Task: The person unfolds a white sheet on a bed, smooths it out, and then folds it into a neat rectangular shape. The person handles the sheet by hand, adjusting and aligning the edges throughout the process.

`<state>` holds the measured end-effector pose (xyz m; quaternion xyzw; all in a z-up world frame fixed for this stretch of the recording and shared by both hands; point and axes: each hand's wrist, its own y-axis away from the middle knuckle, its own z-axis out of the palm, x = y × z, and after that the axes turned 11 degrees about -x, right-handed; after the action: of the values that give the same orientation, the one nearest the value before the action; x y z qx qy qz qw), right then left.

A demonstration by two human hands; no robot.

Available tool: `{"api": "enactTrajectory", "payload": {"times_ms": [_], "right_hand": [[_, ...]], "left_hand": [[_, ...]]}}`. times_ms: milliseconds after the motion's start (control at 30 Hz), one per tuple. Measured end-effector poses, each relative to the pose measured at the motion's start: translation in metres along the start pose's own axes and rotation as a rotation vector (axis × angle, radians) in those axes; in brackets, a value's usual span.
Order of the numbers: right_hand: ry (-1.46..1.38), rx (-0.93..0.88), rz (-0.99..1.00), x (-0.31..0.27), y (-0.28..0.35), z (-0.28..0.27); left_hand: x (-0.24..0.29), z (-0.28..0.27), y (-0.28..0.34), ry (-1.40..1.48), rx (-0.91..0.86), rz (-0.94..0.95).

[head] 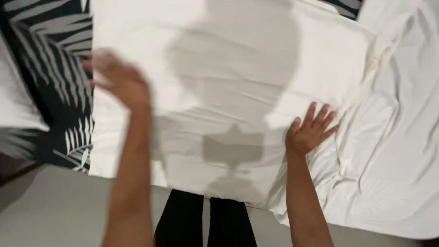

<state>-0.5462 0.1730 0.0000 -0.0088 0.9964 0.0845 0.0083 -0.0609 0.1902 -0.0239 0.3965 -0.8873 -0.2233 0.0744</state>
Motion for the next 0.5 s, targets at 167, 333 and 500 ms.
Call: {"api": "enactTrajectory", "payload": {"times_ms": [167, 333, 500], "right_hand": [[0.012, 0.044, -0.013, 0.006, 0.002, 0.01], [0.029, -0.02, -0.002, 0.002, 0.0, 0.005], [0.011, -0.027, 0.018, -0.001, -0.003, 0.002]], "left_hand": [[0.182, 0.054, 0.226, 0.287, -0.132, 0.844], [0.175, 0.083, 0.264, 0.172, -0.256, 1.024], [0.024, 0.044, 0.148, 0.075, 0.095, 0.718]]}}
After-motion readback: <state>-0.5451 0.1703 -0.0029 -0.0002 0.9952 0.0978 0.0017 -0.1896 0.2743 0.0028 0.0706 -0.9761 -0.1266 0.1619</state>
